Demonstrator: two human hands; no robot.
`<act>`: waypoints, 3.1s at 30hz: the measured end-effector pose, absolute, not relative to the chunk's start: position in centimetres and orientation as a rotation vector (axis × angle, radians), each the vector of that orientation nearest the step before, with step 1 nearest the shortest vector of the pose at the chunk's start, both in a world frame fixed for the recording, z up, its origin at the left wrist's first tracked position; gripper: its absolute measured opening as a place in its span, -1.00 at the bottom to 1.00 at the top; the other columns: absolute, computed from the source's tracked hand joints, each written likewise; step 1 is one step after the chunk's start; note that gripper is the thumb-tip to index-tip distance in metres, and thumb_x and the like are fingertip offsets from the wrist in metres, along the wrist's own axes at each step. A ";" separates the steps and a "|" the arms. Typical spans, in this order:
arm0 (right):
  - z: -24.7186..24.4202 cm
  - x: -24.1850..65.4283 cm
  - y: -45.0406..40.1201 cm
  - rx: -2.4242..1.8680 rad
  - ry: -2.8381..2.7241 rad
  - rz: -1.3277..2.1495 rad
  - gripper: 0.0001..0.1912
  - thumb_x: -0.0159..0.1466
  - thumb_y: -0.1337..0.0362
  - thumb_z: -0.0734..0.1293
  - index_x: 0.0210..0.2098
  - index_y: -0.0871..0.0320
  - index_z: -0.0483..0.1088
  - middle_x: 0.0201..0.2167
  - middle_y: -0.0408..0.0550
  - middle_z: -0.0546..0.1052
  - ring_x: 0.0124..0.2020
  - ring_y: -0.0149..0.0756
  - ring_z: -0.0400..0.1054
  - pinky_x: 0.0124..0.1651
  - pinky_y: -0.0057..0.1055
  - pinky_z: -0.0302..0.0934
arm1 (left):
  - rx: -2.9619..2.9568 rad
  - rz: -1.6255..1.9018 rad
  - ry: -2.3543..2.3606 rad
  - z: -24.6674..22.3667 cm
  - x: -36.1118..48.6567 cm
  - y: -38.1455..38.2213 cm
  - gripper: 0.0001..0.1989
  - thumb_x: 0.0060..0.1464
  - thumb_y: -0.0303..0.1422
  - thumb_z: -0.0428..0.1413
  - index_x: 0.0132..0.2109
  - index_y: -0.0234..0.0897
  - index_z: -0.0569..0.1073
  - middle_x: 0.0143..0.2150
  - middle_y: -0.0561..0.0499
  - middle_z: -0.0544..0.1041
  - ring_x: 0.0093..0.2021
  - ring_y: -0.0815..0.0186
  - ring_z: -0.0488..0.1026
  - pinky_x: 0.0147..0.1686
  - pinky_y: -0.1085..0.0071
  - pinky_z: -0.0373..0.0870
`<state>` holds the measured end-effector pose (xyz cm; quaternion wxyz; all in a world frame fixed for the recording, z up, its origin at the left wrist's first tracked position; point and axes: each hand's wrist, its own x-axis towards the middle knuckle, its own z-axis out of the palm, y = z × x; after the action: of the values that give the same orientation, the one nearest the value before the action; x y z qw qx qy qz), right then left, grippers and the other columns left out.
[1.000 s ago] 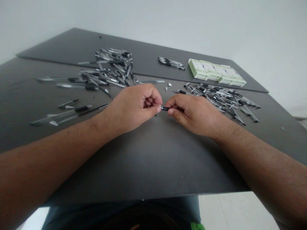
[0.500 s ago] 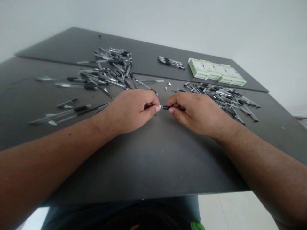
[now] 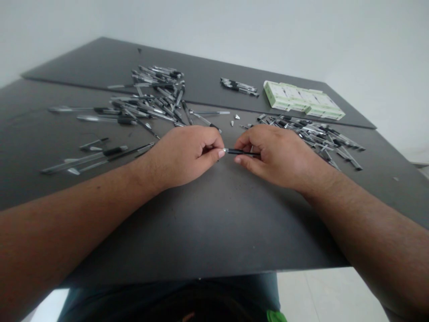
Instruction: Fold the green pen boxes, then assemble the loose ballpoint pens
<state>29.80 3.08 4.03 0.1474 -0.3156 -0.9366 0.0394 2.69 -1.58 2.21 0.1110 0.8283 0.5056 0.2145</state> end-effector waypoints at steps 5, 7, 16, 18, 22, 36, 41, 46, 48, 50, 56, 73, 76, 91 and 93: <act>4.1 29.7 3.1 -0.870 -2.753 0.110 -0.75 0.64 0.22 0.37 0.04 0.08 0.75 -0.11 0.08 0.79 -0.05 0.04 0.66 0.06 -0.14 0.40 | 2.425 0.635 1.487 2.1 2.7 -1.6 -0.67 0.48 -0.16 0.10 0.00 -0.13 0.75 -0.20 -0.04 0.74 -0.14 0.11 0.68 -0.05 0.23 0.47; 4.1 29.7 3.1 -0.856 -2.758 0.110 -0.71 0.66 0.21 0.34 0.05 0.09 0.75 -0.12 0.09 0.79 -0.05 0.04 0.66 0.06 -0.13 0.40 | 2.426 0.624 1.491 2.1 2.7 -1.5 -0.66 0.48 -0.15 0.09 0.01 -0.13 0.75 -0.18 -0.05 0.75 -0.12 0.10 0.68 -0.03 0.22 0.47; 4.0 29.7 3.2 -0.857 -2.755 0.148 -0.71 0.66 0.19 0.35 0.03 0.10 0.74 -0.11 0.09 0.79 -0.08 0.01 0.63 0.04 -0.15 0.37 | 2.431 0.613 1.480 2.2 2.8 -1.6 -0.69 0.47 -0.15 0.10 -0.04 -0.11 0.73 -0.22 -0.03 0.72 -0.16 0.11 0.66 -0.05 0.22 0.48; 4.0 29.8 3.2 -0.849 -2.743 0.159 -0.71 0.66 0.16 0.36 0.06 0.10 0.74 -0.11 0.08 0.79 -0.09 0.01 0.62 0.03 -0.16 0.38 | 2.429 0.619 1.479 2.2 2.8 -1.5 -0.69 0.47 -0.15 0.10 -0.04 -0.11 0.73 -0.22 -0.03 0.73 -0.16 0.11 0.66 -0.06 0.22 0.47; 4.1 29.8 3.2 -0.883 -2.715 0.165 -0.79 0.56 0.15 0.46 0.05 0.10 0.71 -0.11 0.04 0.79 -0.14 -0.04 0.60 0.00 -0.19 0.36 | 2.439 0.623 1.463 2.1 2.8 -1.5 -0.69 0.45 -0.16 0.10 -0.05 -0.11 0.73 -0.21 -0.03 0.74 -0.15 0.10 0.66 -0.07 0.21 0.46; 4.6 29.6 2.9 -0.909 -2.771 0.169 -0.76 0.63 0.15 0.40 0.02 0.07 0.74 -0.12 0.06 0.80 -0.09 0.02 0.64 -0.01 -0.18 0.35 | 2.488 0.639 1.439 2.5 2.7 -1.9 -0.73 0.47 -0.22 0.12 -0.09 -0.13 0.72 -0.23 -0.02 0.74 -0.11 0.11 0.71 -0.06 0.24 0.47; 4.4 29.7 2.9 -0.902 -2.734 0.193 -0.78 0.60 0.15 0.45 0.03 0.09 0.74 -0.14 0.03 0.80 -0.14 -0.03 0.62 -0.04 -0.21 0.32 | 2.499 0.642 1.427 2.5 2.7 -1.9 -0.76 0.46 -0.25 0.14 -0.09 -0.14 0.72 -0.22 -0.03 0.76 -0.12 0.12 0.71 -0.05 0.25 0.48; 4.4 29.7 3.0 -0.931 -2.734 0.188 -0.84 0.53 0.18 0.49 0.02 0.07 0.71 -0.15 0.00 0.78 -0.17 -0.05 0.59 -0.06 -0.21 0.31 | 2.496 0.640 1.436 2.5 2.7 -1.9 -0.74 0.47 -0.24 0.13 -0.08 -0.14 0.73 -0.23 -0.02 0.75 -0.12 0.13 0.71 -0.04 0.26 0.48; 4.5 29.7 3.0 -0.907 -2.774 0.163 -0.84 0.58 0.17 0.46 -0.01 0.07 0.71 -0.16 0.02 0.77 -0.16 -0.03 0.59 -0.06 -0.20 0.30 | 2.500 0.648 1.432 2.5 2.7 -1.9 -0.73 0.46 -0.24 0.12 -0.09 -0.14 0.72 -0.25 -0.02 0.74 -0.13 0.13 0.70 -0.05 0.25 0.47; 4.5 29.6 3.0 -0.879 -2.811 0.141 -0.80 0.62 0.17 0.42 -0.04 0.08 0.71 -0.18 0.04 0.77 -0.14 -0.01 0.60 -0.05 -0.19 0.30 | 2.499 0.661 1.429 2.5 2.7 -1.9 -0.73 0.45 -0.23 0.12 -0.11 -0.13 0.71 -0.26 -0.02 0.73 -0.16 0.13 0.69 -0.07 0.24 0.46; 4.4 29.9 3.1 -0.880 -2.759 0.151 -0.79 0.57 0.16 0.45 0.05 0.07 0.73 -0.14 0.03 0.80 -0.15 -0.03 0.62 -0.05 -0.20 0.35 | 2.471 0.674 1.466 2.7 2.6 -1.8 -0.75 0.43 -0.22 0.13 -0.12 -0.10 0.71 -0.28 -0.01 0.72 -0.18 0.13 0.68 -0.09 0.23 0.46; 4.8 30.2 3.6 -0.922 -2.782 0.119 -0.78 0.59 0.18 0.44 0.00 0.05 0.78 -0.16 0.01 0.80 -0.13 -0.04 0.63 -0.03 -0.20 0.33 | 2.508 0.661 1.446 2.5 2.3 -1.6 -0.73 0.47 -0.21 0.13 -0.09 -0.12 0.73 -0.20 -0.04 0.76 -0.10 0.09 0.72 -0.04 0.21 0.50; 5.1 30.2 3.6 -0.898 -2.819 0.122 -0.77 0.62 0.17 0.43 0.00 0.05 0.78 -0.19 0.00 0.79 -0.16 -0.06 0.61 -0.07 -0.22 0.31 | 2.535 0.654 1.430 2.7 2.1 -1.6 -0.74 0.47 -0.22 0.13 -0.10 -0.10 0.72 -0.20 -0.05 0.76 -0.05 0.06 0.73 -0.01 0.19 0.53; 4.5 30.3 3.7 -0.852 -2.825 0.103 -0.71 0.65 0.20 0.37 0.02 0.10 0.78 -0.12 0.06 0.81 -0.08 -0.02 0.64 -0.01 -0.20 0.33 | 2.539 0.623 1.452 2.8 2.2 -1.6 -0.72 0.48 -0.22 0.11 -0.09 -0.12 0.71 -0.18 -0.06 0.77 -0.05 0.05 0.73 0.00 0.19 0.52; 4.7 30.2 3.7 -0.853 -2.849 0.106 -0.71 0.66 0.19 0.36 0.01 0.09 0.77 -0.13 0.06 0.80 -0.09 -0.02 0.64 -0.02 -0.20 0.32 | 2.552 0.615 1.442 2.8 2.1 -1.6 -0.73 0.49 -0.22 0.12 -0.09 -0.11 0.71 -0.17 -0.07 0.78 -0.04 0.04 0.73 0.01 0.18 0.53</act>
<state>30.23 3.68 4.69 0.0827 -0.2857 -0.9541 0.0356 2.12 -1.58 2.76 0.0732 0.8498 0.4801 0.2048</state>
